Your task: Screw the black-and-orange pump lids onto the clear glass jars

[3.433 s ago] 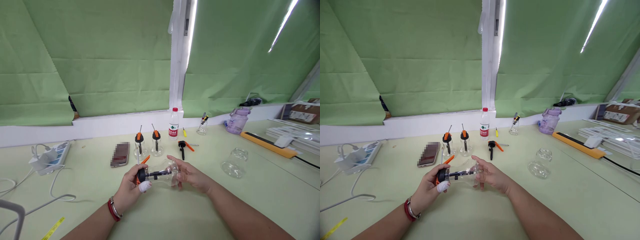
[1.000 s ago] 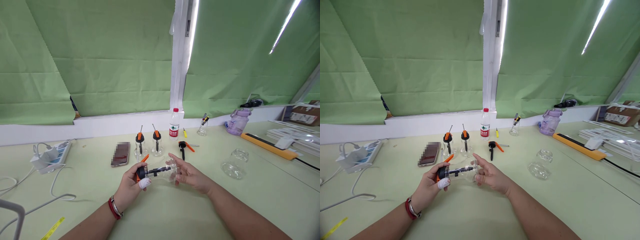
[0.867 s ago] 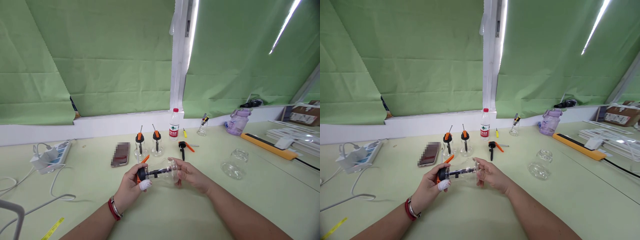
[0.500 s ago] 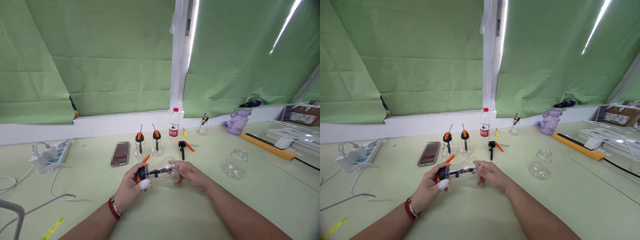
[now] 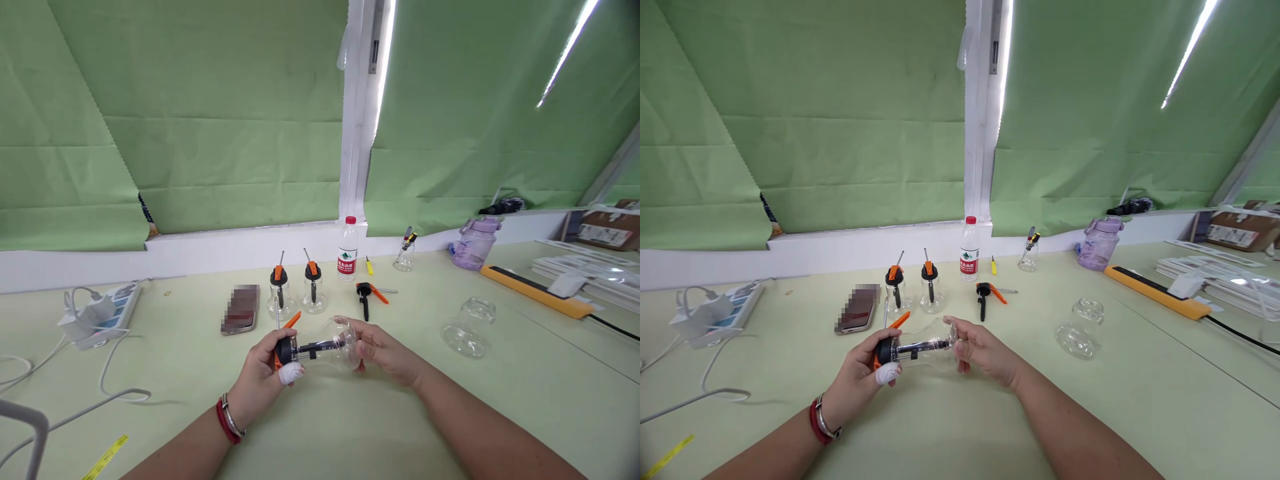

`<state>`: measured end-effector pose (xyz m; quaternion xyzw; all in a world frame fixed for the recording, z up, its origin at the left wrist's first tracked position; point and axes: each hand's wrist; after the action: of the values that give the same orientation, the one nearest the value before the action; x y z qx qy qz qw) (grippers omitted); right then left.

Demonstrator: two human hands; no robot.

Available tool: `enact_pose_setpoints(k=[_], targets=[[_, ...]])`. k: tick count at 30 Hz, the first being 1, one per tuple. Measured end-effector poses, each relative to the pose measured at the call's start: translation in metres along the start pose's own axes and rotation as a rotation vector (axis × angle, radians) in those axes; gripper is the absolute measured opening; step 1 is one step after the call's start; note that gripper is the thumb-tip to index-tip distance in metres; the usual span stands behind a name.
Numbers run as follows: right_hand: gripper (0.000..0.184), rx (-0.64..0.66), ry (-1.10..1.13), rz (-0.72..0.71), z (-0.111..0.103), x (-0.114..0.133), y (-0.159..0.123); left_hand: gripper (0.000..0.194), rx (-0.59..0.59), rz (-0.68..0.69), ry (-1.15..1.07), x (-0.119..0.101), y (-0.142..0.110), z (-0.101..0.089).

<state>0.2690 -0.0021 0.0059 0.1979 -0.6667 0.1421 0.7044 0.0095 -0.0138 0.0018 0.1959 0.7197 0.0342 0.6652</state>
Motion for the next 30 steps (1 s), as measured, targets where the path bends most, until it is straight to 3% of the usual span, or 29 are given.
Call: enact_pose_setpoints(k=[5, 8, 11, 15, 19, 30], targets=[[0.058, -0.045, -0.023, 0.075, 0.004, -0.001, 0.001, 0.043, -0.022, 0.070, 0.076, 0.002, 0.000, -0.001], [0.060, -0.051, -0.032, 0.092, 0.006, -0.002, 0.001, 0.043, -0.011, 0.014, 0.007, 0.000, 0.000, 0.000], [0.064, -0.016, -0.031, 0.069, 0.006, 0.001, 0.000, 0.043, -0.025, -0.053, -0.063, -0.003, 0.000, 0.002], [0.054, -0.019, 0.019, -0.025, 0.006, 0.007, -0.002, 0.043, -0.086, -0.084, -0.060, -0.005, 0.003, 0.002], [0.075, 0.006, 0.035, -0.047, 0.006, 0.007, -0.003, 0.043, -0.102, -0.087, -0.062, -0.005, 0.003, 0.001], [0.058, -0.092, -0.070, 0.053, 0.009, -0.002, 0.002, 0.042, -0.056, 0.033, 0.049, 0.003, 0.002, -0.001]])
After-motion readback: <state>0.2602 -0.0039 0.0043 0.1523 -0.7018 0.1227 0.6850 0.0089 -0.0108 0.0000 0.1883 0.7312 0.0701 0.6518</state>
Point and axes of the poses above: each hand's wrist, its own y-axis towards the middle knuckle, its own z-axis out of the palm, x = y × z, and after that the axes turned 5 degrees about -x, right-handed
